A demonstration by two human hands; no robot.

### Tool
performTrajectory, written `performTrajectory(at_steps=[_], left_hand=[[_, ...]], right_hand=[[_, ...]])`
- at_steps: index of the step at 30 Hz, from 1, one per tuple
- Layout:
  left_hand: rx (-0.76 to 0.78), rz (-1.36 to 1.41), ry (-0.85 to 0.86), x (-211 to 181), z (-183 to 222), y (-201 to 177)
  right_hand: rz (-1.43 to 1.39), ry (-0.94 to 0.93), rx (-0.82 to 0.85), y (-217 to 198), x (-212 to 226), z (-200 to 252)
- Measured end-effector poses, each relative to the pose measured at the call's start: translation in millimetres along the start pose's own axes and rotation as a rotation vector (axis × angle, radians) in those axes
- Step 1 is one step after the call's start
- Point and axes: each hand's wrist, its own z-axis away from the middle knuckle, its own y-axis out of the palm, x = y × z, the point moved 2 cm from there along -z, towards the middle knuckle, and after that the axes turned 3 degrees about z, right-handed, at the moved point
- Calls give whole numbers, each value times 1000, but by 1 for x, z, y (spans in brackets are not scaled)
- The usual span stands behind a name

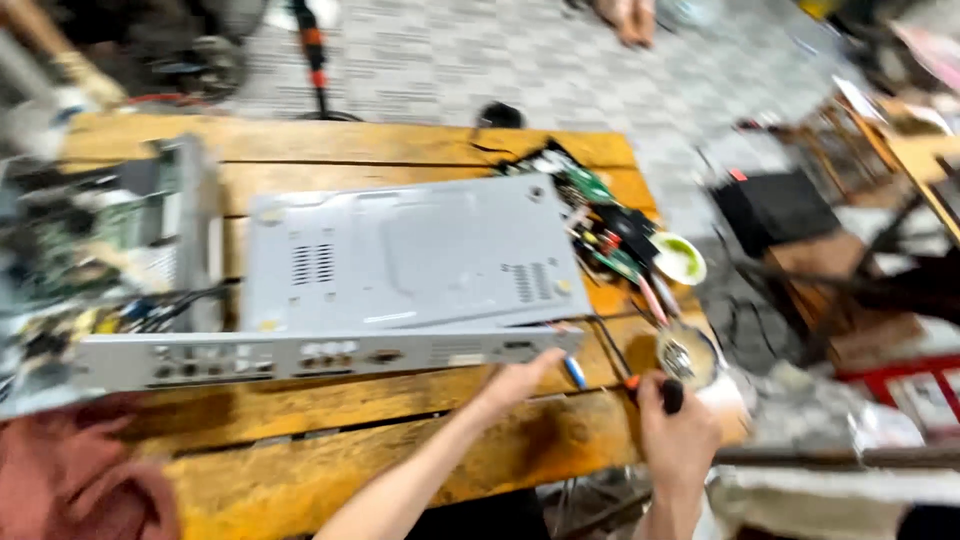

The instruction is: Disassembling an electronic device by removing screws and detaching the front panel and internal frame

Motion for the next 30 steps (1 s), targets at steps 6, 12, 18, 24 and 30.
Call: performTrajectory(at_steps=[6, 12, 18, 24, 30], left_hand=[[-106, -22, -673, -107, 14, 22], [136, 434, -419, -30, 21, -3], [188, 206, -345, -26, 16, 0], [590, -37, -250, -16, 14, -2], [765, -32, -331, -28, 36, 1]], right_hand=[[72, -88, -141, 13, -68, -72], [30, -94, -48, 2, -37, -57], [-498, 39, 81, -34, -13, -24], [-488, -74, 244, -30, 4, -4], [-443, -67, 444, -14, 39, 17]])
